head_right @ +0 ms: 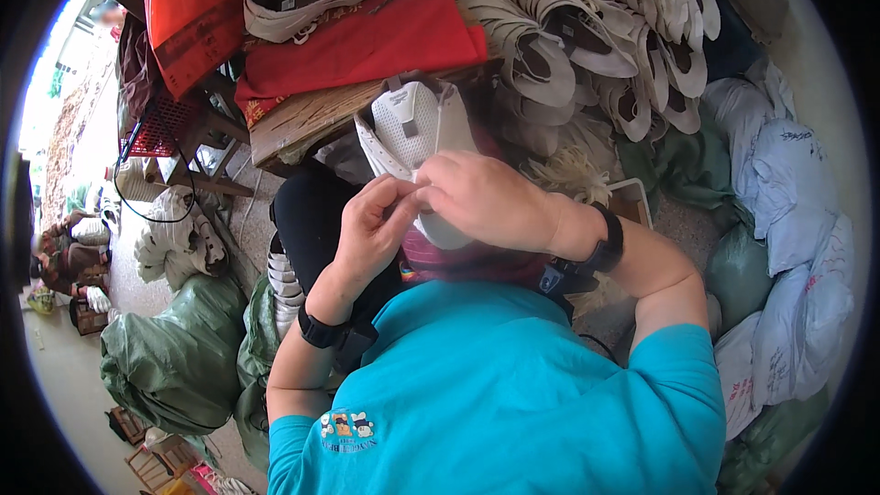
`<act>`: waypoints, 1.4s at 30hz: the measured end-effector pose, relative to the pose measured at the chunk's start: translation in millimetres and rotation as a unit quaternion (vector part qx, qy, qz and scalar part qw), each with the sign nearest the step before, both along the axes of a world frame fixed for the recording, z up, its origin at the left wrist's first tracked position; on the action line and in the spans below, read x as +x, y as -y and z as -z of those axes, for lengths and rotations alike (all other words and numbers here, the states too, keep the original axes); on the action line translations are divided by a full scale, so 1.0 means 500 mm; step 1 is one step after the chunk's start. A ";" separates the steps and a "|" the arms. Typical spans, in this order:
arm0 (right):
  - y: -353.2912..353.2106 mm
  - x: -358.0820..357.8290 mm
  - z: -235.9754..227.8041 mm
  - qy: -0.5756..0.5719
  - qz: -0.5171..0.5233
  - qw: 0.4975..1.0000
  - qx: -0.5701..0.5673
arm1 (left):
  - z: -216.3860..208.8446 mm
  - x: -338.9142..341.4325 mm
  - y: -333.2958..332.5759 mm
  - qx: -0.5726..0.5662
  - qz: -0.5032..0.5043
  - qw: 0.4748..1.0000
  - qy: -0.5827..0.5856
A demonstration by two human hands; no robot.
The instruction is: The person laces a white sneaker by threading a white shoelace through the eyelets. They pull the laces tight and adjust the fit repeatedly while holding the shoe on their lap.
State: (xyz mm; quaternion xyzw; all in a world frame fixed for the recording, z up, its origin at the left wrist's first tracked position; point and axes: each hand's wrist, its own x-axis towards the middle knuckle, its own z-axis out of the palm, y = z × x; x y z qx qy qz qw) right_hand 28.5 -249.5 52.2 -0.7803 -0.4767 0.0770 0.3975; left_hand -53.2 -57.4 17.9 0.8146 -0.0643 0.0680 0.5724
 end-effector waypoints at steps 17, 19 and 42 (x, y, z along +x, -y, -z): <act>-0.117 0.199 0.075 -0.068 0.226 0.961 0.141 | 0.031 0.167 -0.037 -0.229 -0.102 0.962 -0.108; -0.116 0.209 0.084 -0.105 0.235 0.961 0.104 | 0.043 0.173 -0.038 -0.252 -0.097 0.952 -0.141; 0.010 0.045 0.061 -0.119 0.198 0.971 0.056 | 0.055 0.044 0.024 0.039 -0.143 0.988 0.034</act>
